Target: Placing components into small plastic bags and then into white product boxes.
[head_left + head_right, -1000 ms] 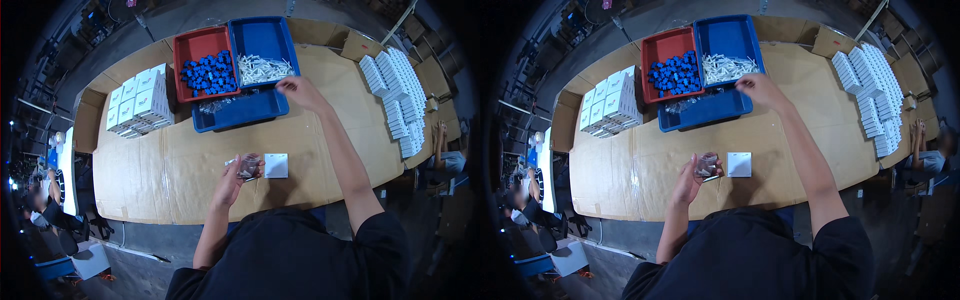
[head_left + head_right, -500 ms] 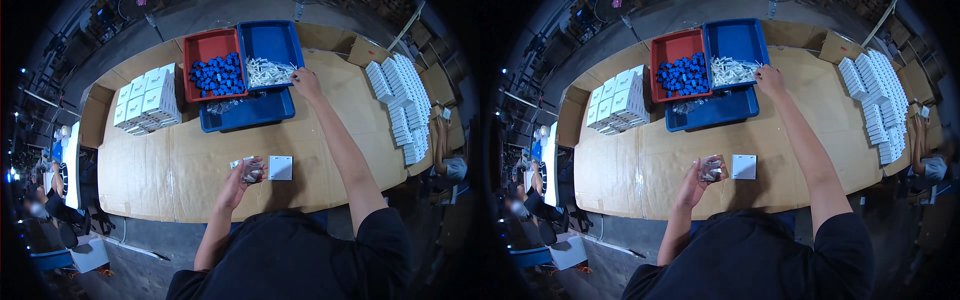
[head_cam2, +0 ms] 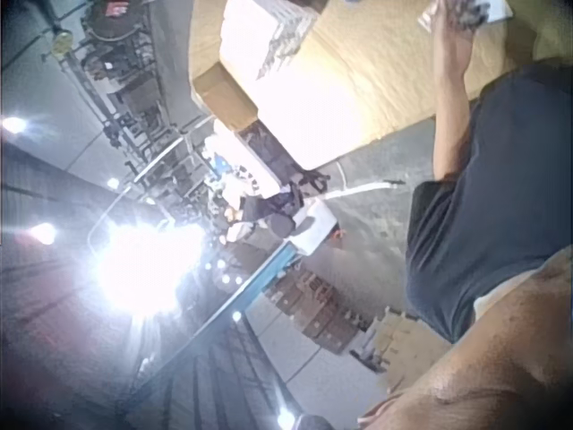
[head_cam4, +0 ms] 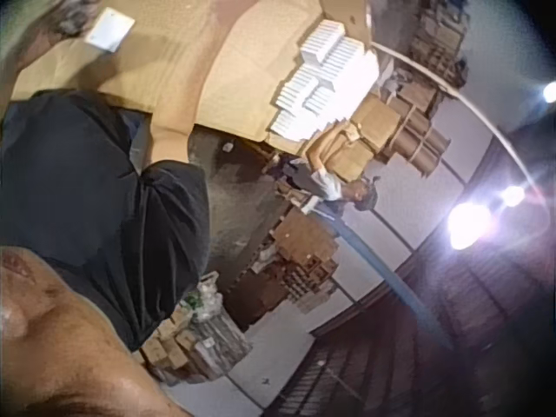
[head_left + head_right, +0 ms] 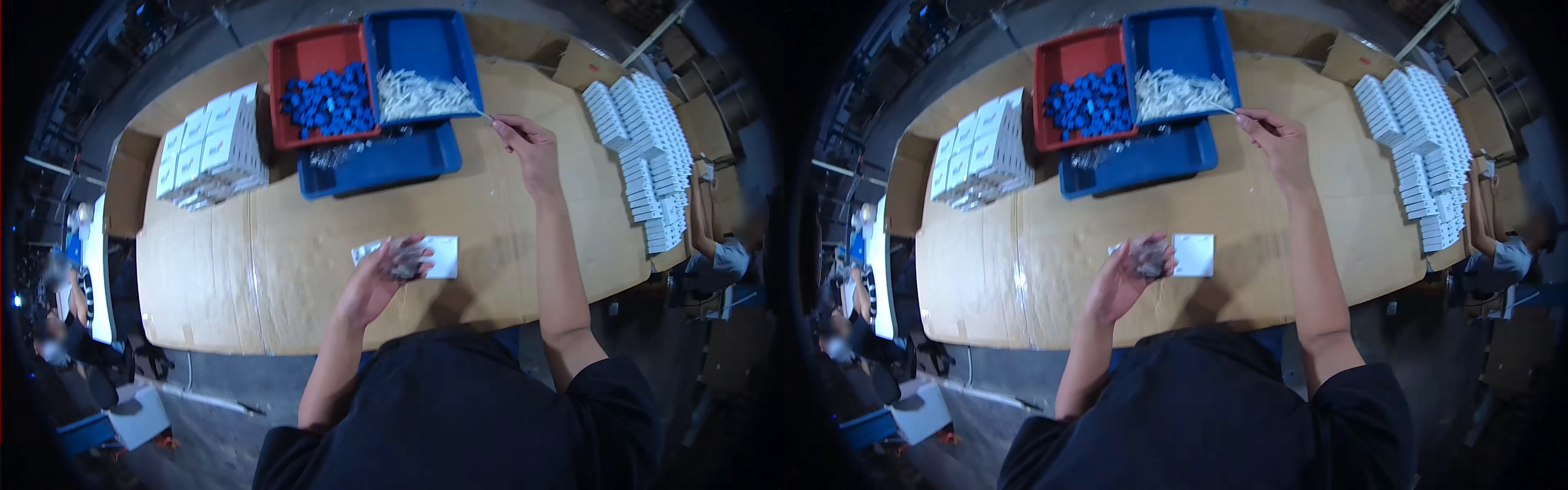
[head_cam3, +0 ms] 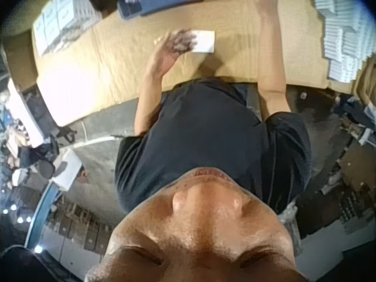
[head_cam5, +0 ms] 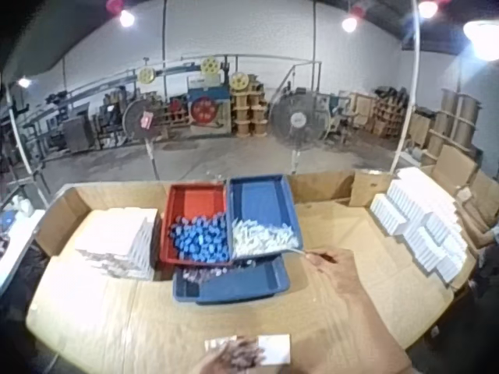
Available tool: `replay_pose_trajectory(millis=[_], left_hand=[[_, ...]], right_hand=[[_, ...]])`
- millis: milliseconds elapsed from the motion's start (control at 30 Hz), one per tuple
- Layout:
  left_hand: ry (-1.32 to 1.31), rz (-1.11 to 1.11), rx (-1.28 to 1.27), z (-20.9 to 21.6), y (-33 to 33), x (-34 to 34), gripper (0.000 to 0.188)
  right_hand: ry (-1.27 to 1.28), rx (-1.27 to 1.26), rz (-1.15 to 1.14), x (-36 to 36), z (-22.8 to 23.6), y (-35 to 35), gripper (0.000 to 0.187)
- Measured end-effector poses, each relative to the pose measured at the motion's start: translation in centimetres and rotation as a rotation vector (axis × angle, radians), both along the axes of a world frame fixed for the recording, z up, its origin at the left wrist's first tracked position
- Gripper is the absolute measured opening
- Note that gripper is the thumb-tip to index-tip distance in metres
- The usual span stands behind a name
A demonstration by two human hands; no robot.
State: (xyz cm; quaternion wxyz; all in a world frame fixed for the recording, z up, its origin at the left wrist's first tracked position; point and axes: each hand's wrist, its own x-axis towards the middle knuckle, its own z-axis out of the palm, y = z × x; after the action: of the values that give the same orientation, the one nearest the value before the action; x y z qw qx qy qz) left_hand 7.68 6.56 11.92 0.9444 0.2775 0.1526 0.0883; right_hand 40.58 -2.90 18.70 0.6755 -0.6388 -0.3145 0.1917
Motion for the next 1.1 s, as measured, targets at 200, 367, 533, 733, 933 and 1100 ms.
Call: replay_pose_trajectory(millis=[200, 367, 533, 733, 933, 1100], left_hand=[[0.011, -0.023, -0.004, 0.6, 0.2, 1.6, 0.065], [0.051, -0.025, -0.033, 0.4, 0.0, 1.2, 0.063], [0.046, 0.022, -0.061, 0.2, -0.4, 0.9, 0.051], [0.054, 0.106, -0.114, 0.1, -0.5, 0.0, 0.041], [0.083, 0.092, -0.007, -0.5, 0.1, -0.4, 0.047], [0.088, 0.117, -0.047, -0.3, 0.2, -0.2, 0.048]], right_hand=[[-0.066, -0.214, 0.266, -6.0, -0.7, -3.0, 0.014], [-0.162, -0.316, 0.491, -9.2, 0.4, -2.5, 0.013], [-0.206, -0.394, 0.625, -11.5, 1.2, -0.5, 0.016], [-0.256, -0.428, 0.760, -12.7, 0.6, 1.6, 0.015], [-0.290, -0.358, 0.865, -12.5, -0.9, 2.4, 0.013], [-0.095, -0.462, 0.985, -12.2, -0.4, 2.3, 0.015]])
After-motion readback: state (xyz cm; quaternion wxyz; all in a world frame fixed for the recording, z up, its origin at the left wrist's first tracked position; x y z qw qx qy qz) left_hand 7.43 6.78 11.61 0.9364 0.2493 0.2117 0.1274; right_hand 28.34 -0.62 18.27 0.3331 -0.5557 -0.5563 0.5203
